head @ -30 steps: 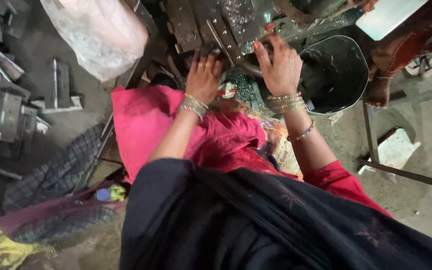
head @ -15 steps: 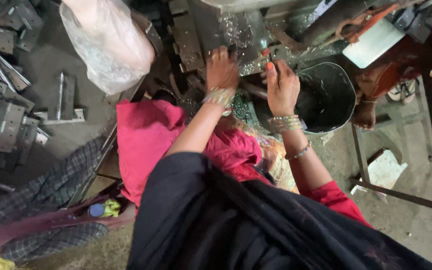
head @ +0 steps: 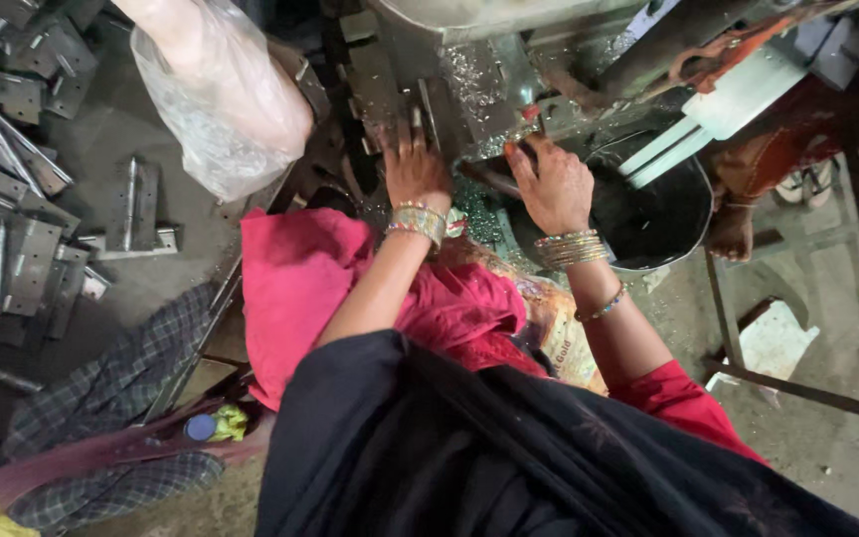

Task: The person sits on the floor and repeatedly grinds metal hinge parts against a rotating grinding wheel. They handle the parts one at a time, pressing them against the wheel to smooth or shape the edges, then place them aside.

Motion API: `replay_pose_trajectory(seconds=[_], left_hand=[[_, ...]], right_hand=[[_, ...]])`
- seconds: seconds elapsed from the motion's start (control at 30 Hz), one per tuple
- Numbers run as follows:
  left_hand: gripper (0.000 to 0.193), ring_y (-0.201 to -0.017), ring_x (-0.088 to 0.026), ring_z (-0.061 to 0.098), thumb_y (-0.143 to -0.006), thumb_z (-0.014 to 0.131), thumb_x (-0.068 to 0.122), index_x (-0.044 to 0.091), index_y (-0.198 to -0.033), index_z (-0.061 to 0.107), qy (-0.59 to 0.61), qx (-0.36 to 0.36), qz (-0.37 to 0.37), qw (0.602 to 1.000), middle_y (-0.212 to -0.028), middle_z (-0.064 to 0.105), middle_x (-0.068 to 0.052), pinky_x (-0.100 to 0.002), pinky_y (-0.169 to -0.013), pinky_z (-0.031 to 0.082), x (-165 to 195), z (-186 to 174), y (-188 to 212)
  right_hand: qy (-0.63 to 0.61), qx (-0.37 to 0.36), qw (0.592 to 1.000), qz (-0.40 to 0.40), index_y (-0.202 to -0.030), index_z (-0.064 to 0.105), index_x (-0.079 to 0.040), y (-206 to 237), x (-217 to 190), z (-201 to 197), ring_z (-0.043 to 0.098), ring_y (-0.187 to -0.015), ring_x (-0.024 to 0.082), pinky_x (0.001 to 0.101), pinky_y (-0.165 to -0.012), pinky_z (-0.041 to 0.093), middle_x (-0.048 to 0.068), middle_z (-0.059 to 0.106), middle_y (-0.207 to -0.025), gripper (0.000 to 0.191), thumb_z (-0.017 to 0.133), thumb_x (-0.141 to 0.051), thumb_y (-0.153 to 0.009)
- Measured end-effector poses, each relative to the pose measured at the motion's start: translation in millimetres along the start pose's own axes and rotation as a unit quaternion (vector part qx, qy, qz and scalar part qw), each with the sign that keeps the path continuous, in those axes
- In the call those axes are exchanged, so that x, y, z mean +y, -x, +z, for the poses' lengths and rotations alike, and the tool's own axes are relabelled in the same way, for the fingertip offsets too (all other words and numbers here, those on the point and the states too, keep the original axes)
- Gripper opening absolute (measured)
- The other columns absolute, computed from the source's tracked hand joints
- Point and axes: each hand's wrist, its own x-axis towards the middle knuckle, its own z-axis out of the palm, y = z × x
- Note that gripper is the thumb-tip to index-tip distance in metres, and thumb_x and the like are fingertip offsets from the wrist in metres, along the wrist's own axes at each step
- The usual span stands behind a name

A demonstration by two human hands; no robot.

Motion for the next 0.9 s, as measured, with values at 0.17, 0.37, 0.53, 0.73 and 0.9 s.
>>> replay_pose_trajectory(seconds=[0.17, 0.37, 0.53, 0.73, 0.9], left_hand=[[0.037, -0.155, -0.031, 0.033, -0.106, 0.047, 0.022, 0.006, -0.13, 0.069, -0.089, -0.053, 0.02, 0.994, -0.163, 0.043, -0.016, -0.056, -0.129, 0.006, -2.8, 15.3, 7.8], [0.051, -0.148, -0.033, 0.035, -0.097, 0.044, 0.022, -0.004, -0.137, 0.062, -0.111, 0.065, -0.006, 0.992, -0.15, 0.048, -0.016, -0.049, -0.124, 0.008, -3.2, 37.7, -2.9], [0.05, -0.145, -0.034, 0.038, -0.097, 0.046, 0.021, -0.003, -0.136, 0.064, -0.054, 0.08, 0.08, 0.992, -0.153, 0.048, -0.021, -0.05, -0.125, 0.008, -18.4, 27.6, -1.3], [0.037, -0.135, -0.032, 0.053, -0.107, 0.047, 0.021, -0.001, -0.116, 0.076, -0.114, -0.032, 0.062, 0.991, -0.135, 0.065, -0.023, -0.054, -0.131, 0.008, -7.0, 22.6, -22.1], [0.038, -0.129, -0.03, 0.057, -0.094, 0.051, 0.025, 0.002, -0.107, 0.079, -0.09, 0.091, 0.054, 0.99, -0.13, 0.066, -0.017, -0.052, -0.122, 0.013, -5.7, 27.7, -21.2]], right_hand=[[0.039, -0.076, 0.996, -0.036, -0.112, 0.071, -0.01, 4.9, 30.1, 27.0, 0.07, -0.084, 0.042, 0.0553, -0.073, 0.053, 0.021, 0.074, -0.092, 0.038, 0.061, -0.043, -0.098], [0.031, -0.154, 0.988, 0.013, -0.098, 0.076, -0.014, 79.4, 75.5, 87.1, 0.072, -0.073, 0.039, 0.0524, -0.064, 0.056, 0.019, 0.073, -0.084, 0.051, 0.057, -0.062, -0.096], [0.077, -0.191, 0.978, 0.019, -0.083, 0.074, -0.01, 67.6, 84.7, 96.9, 0.071, -0.067, 0.038, 0.0515, -0.058, 0.057, 0.02, 0.072, -0.075, 0.058, 0.057, -0.062, -0.102], [0.182, 0.087, 0.969, -0.146, -0.076, 0.066, -0.014, 43.8, 88.8, 87.3, 0.067, -0.06, 0.028, 0.0409, -0.052, 0.052, 0.009, 0.067, -0.066, 0.057, 0.056, -0.053, -0.116], [0.255, 0.021, 0.943, -0.213, -0.085, 0.074, -0.014, 76.3, 83.6, 91.1, 0.065, -0.055, 0.024, 0.0377, -0.043, 0.047, 0.008, 0.065, -0.065, 0.052, 0.047, -0.046, -0.115]])
